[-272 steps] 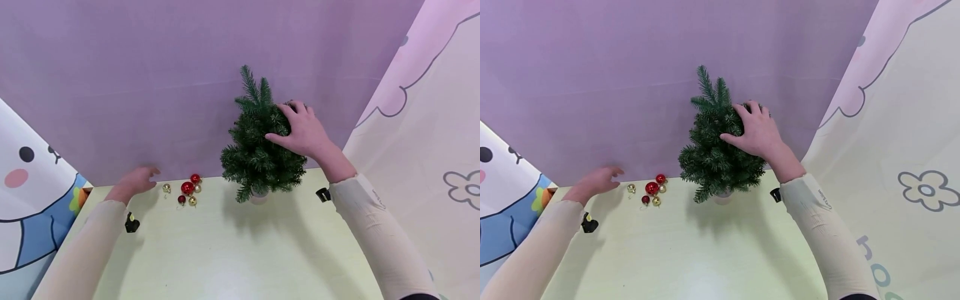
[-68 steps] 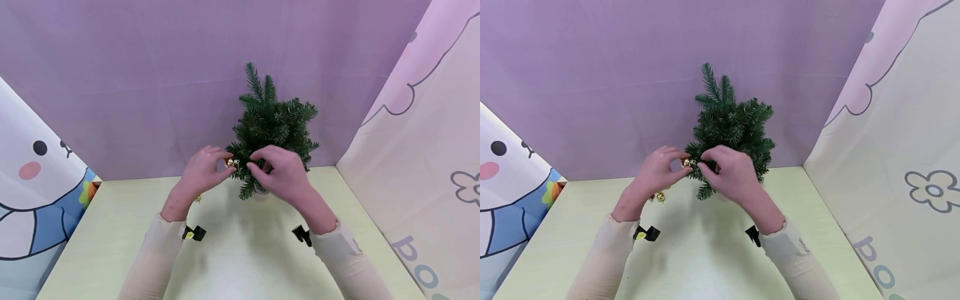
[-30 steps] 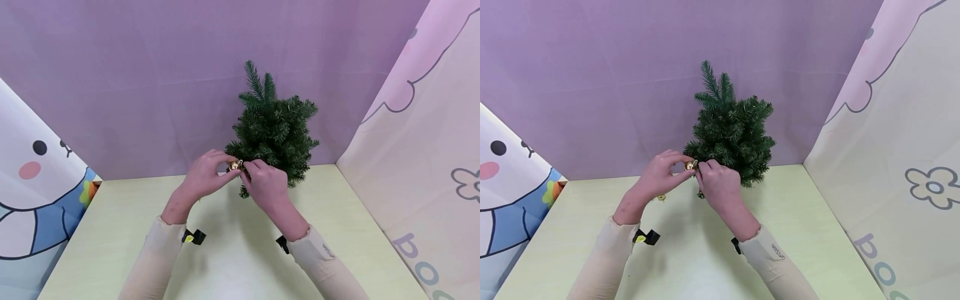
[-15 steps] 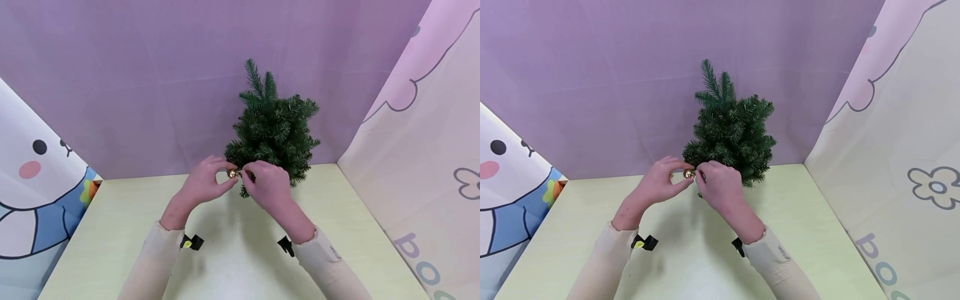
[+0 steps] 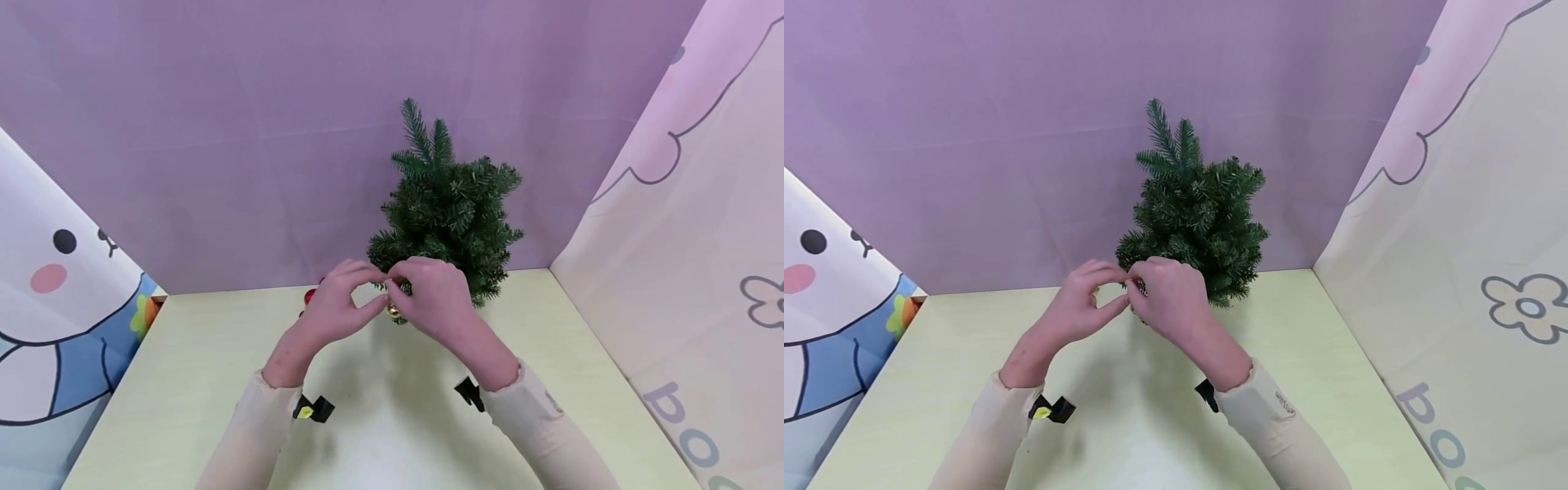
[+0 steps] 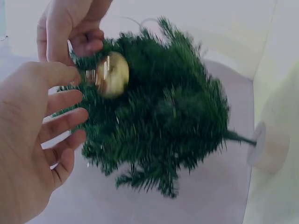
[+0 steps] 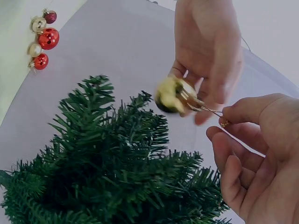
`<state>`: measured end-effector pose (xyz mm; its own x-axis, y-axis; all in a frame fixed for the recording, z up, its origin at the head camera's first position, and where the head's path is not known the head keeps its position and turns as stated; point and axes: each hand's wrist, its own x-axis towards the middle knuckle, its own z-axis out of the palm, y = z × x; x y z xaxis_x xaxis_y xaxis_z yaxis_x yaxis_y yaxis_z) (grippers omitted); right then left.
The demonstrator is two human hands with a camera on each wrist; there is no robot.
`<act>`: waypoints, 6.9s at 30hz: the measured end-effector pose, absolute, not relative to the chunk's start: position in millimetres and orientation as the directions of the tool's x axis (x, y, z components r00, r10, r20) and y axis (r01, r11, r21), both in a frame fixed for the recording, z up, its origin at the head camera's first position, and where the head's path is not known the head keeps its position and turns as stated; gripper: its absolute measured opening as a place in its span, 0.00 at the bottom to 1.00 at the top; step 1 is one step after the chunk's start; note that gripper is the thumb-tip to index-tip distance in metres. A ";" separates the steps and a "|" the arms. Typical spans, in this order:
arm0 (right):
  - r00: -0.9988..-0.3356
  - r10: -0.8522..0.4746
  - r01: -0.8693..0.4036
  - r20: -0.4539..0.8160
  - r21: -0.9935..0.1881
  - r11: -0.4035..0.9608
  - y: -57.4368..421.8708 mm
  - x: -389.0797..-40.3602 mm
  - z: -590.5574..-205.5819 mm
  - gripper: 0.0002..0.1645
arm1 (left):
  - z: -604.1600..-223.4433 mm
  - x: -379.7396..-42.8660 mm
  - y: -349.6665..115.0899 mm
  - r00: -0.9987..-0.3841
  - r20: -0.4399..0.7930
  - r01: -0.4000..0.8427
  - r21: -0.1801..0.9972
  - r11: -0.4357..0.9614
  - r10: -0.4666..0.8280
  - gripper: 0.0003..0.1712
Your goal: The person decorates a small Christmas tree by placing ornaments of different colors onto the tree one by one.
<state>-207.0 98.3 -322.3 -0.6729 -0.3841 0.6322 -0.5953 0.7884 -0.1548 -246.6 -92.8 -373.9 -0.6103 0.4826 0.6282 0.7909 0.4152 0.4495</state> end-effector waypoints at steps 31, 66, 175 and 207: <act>-0.437 -0.329 -0.569 0.837 0.026 0.822 98.6 -216.2 -311.3 0.09 | -363.2 -262.5 -79.1 -0.588 0.780 0.808 0.549 0.214 0.215 0.04; -0.568 -0.333 -0.486 0.753 0.020 0.874 104.6 -246.2 -315.3 0.11 | -348.3 -281.4 -63.4 -0.840 0.484 0.542 0.717 0.439 0.246 0.08; -0.754 -0.064 -0.494 0.654 -0.500 0.711 227.5 -321.1 -267.9 0.29 | -539.9 -210.7 -200.8 -0.981 0.194 0.128 0.696 0.706 -0.013 0.17; -0.772 -0.065 -0.476 0.632 -0.507 0.719 228.9 -321.2 -269.3 0.31 | -517.8 -293.7 -246.8 -0.962 0.084 0.271 0.390 0.880 0.259 0.18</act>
<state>-321.2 228.9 -269.3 -0.7719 -0.0649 0.6325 -0.4759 0.7185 -0.5071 -293.7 -246.8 -517.8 -0.9622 0.2592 0.0836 0.2710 0.8801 0.3900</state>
